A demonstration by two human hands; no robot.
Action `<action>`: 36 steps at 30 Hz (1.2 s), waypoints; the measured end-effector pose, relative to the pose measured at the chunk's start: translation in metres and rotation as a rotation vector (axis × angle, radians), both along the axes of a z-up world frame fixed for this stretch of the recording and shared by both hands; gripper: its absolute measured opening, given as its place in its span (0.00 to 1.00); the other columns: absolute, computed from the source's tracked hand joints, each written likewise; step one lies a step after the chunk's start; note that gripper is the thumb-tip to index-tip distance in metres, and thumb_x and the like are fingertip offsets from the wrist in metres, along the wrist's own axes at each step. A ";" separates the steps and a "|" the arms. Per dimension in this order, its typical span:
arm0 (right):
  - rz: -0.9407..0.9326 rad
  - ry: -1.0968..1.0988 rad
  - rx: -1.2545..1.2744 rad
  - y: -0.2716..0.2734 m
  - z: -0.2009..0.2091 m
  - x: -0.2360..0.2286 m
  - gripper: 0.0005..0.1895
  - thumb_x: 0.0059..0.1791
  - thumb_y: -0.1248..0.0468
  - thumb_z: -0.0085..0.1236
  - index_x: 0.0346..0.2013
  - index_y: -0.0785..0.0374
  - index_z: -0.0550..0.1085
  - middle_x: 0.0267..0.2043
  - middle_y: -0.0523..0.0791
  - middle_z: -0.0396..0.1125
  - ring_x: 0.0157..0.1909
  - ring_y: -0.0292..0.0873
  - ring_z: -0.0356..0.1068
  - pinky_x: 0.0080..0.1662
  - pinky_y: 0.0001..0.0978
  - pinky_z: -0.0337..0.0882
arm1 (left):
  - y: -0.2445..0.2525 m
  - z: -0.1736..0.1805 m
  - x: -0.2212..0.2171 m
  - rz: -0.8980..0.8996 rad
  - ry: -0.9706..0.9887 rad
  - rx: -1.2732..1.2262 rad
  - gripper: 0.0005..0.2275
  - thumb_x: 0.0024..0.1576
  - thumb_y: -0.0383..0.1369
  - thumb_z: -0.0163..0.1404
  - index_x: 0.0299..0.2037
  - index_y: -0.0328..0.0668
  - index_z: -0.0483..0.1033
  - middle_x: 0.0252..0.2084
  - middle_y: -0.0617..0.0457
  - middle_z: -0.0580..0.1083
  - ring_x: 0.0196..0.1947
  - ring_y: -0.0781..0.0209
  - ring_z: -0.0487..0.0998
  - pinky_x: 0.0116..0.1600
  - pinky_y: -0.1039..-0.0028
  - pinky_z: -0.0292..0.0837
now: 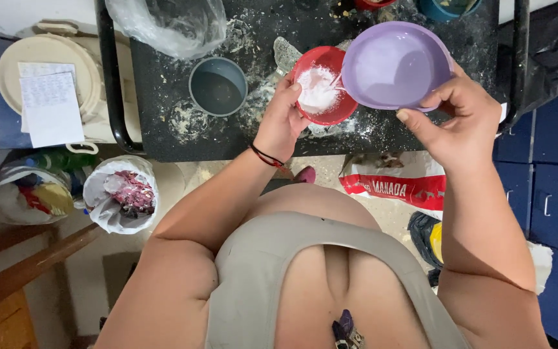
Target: The person pours a white powder from a bag into a red bowl, adds water from a purple bowl, and mixes the contents with a green spoon. The person then handles a pink cloth and a green object, applying the mixture to them.
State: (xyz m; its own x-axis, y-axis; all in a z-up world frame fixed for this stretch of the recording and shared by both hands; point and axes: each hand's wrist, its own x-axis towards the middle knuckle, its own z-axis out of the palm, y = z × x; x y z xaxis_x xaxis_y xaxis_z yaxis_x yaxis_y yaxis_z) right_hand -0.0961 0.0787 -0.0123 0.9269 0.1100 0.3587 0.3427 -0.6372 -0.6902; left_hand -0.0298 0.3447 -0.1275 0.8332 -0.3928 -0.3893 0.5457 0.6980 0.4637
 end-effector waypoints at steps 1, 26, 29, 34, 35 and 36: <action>0.002 0.000 0.001 0.001 0.002 0.000 0.17 0.57 0.60 0.71 0.37 0.65 0.69 0.45 0.50 0.69 0.77 0.66 0.69 0.66 0.56 0.71 | -0.001 -0.002 0.000 0.002 0.000 0.001 0.35 0.50 0.44 0.59 0.67 0.44 0.59 0.62 0.49 0.71 0.60 0.53 0.75 0.62 0.57 0.76; 0.022 0.070 0.121 -0.011 -0.007 0.018 0.15 0.56 0.66 0.72 0.37 0.62 0.70 0.42 0.46 0.67 0.55 0.47 0.68 0.58 0.43 0.66 | 0.007 -0.007 -0.003 -0.022 -0.053 -0.072 0.31 0.54 0.47 0.58 0.66 0.47 0.64 0.62 0.50 0.73 0.60 0.51 0.77 0.61 0.56 0.77; 0.023 0.150 0.271 -0.018 -0.021 0.038 0.14 0.55 0.64 0.71 0.39 0.56 0.70 0.42 0.41 0.67 0.45 0.36 0.64 0.55 0.33 0.65 | 0.015 0.003 -0.004 -0.035 -0.133 -0.037 0.32 0.54 0.50 0.56 0.66 0.46 0.66 0.62 0.48 0.74 0.61 0.49 0.76 0.56 0.53 0.79; 0.039 0.254 0.352 0.016 -0.024 0.092 0.14 0.55 0.59 0.72 0.39 0.52 0.71 0.40 0.39 0.72 0.44 0.32 0.74 0.50 0.24 0.72 | 0.027 -0.010 -0.008 -0.033 -0.247 -0.125 0.31 0.57 0.51 0.57 0.67 0.44 0.68 0.64 0.44 0.73 0.65 0.44 0.74 0.56 0.51 0.80; -0.061 0.298 0.271 0.032 -0.024 0.103 0.13 0.55 0.59 0.71 0.37 0.50 0.71 0.39 0.36 0.71 0.42 0.29 0.71 0.51 0.22 0.74 | 0.028 -0.020 -0.010 -0.012 -0.238 -0.146 0.32 0.57 0.51 0.58 0.68 0.43 0.67 0.64 0.45 0.73 0.66 0.45 0.73 0.59 0.50 0.78; -0.161 0.339 0.189 0.047 -0.024 0.114 0.13 0.55 0.58 0.71 0.36 0.48 0.71 0.39 0.32 0.70 0.41 0.26 0.69 0.52 0.20 0.76 | 0.028 -0.029 -0.010 0.009 -0.231 -0.167 0.33 0.57 0.50 0.59 0.69 0.43 0.66 0.65 0.45 0.72 0.66 0.47 0.72 0.62 0.50 0.76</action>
